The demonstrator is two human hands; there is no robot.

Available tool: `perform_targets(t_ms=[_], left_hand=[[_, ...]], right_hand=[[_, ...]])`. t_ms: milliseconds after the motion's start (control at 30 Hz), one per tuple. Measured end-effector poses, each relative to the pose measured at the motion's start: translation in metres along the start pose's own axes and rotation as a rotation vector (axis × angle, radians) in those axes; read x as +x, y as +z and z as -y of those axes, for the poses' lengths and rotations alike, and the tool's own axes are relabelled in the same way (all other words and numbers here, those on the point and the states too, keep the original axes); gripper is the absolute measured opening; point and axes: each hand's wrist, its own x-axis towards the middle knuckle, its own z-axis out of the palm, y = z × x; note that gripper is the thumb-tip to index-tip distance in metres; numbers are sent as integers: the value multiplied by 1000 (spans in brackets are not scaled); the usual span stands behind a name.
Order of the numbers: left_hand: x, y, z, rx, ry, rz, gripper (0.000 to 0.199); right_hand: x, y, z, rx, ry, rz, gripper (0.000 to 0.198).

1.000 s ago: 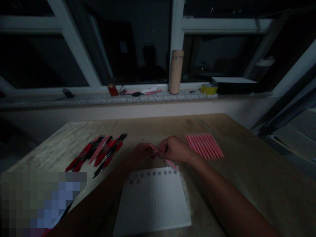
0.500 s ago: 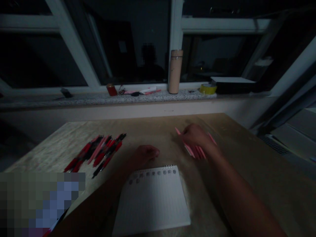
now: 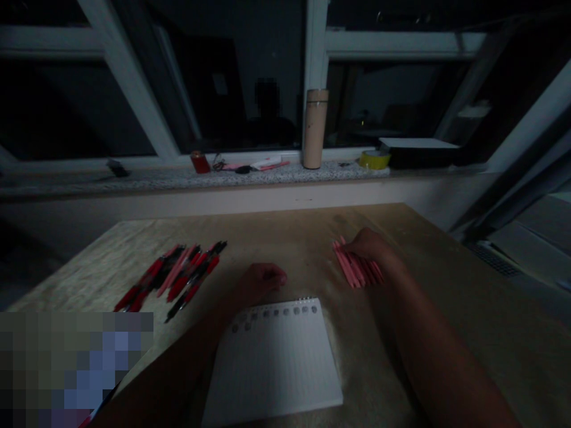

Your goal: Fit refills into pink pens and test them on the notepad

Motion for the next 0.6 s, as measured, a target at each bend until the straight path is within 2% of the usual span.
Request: perform_targets(t_ms=[167, 600], left_hand=[[0, -1, 1, -12, 29, 19, 23], [-1, -1, -1, 38, 29, 19, 22]], right_hand=[[0, -1, 1, -68, -7, 128, 48], [3, 3, 2, -73, 41, 157, 48]])
